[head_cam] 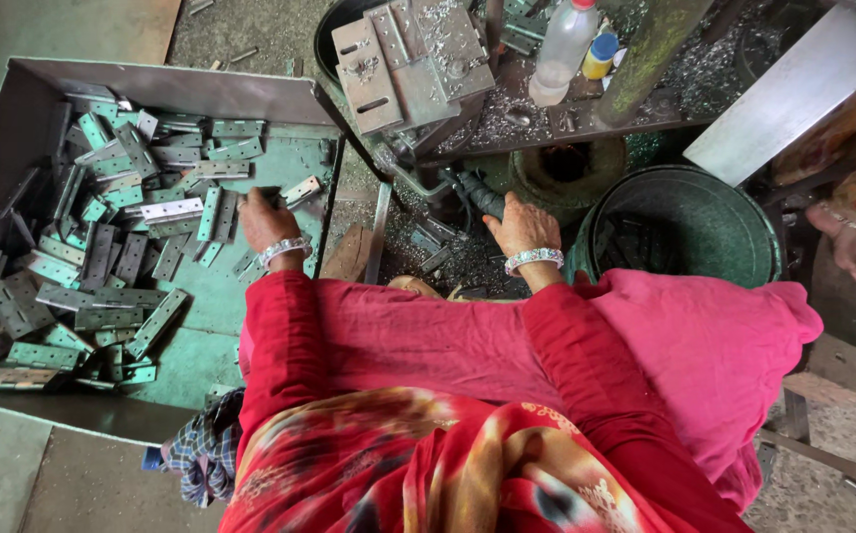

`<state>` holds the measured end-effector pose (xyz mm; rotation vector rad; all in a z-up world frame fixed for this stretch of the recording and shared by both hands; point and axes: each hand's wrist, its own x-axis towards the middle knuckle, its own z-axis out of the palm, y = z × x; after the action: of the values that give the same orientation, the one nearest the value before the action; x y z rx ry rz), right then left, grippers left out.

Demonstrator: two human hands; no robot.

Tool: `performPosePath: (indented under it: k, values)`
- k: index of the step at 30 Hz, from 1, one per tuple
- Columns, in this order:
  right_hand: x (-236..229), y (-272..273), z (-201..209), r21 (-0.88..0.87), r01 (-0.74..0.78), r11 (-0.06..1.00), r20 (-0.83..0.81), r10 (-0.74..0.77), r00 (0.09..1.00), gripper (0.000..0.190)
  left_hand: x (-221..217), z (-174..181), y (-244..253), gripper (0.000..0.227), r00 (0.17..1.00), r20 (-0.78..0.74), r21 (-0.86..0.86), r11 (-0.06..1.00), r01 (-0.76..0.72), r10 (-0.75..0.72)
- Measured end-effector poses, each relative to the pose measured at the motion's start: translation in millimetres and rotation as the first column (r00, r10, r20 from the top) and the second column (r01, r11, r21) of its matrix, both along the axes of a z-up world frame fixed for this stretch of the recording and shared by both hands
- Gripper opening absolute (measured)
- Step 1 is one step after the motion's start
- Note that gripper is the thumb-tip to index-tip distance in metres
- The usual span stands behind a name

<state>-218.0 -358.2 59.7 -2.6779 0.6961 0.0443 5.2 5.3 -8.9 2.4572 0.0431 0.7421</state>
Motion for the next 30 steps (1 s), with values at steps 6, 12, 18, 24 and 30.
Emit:
performPosePath:
  k: [6,12,18,24,30]
  values:
    - [-0.5,0.6,3.2,0.018,0.01,1.0,-0.017,-0.01,1.0,0.048,-25.4,42.7,-22.8,0.022,0.963,0.134,-0.044,0.97,0.24,-0.233]
    - [-0.9,-1.4,4.5,0.035,0.01,0.999,-0.016,-0.009,1.0,0.048,-62.7,111.6,-124.3,0.029,0.799,0.307,-0.002,0.84,0.543,-0.516]
    - [-2.5,-3.1,0.8,0.029,-0.001,1.0,0.018,0.0,1.0,0.049,-48.9,115.1,-237.6,0.059,0.889,-0.207,0.717,0.555,0.422,-0.409]
    - [-2.9,-8.1,-8.8,0.039,-0.012,0.999,0.035,0.01,0.999,0.053,-56.6,109.6,-246.4,0.066,0.774,-0.4,0.443,0.635,0.632,-0.491]
    - [1.6,-6.0,14.4,0.042,-0.039,0.998,0.04,0.038,0.998,0.055,-48.1,133.7,-246.9,0.059,0.824,-0.448,0.448,0.711,0.542,-0.345]
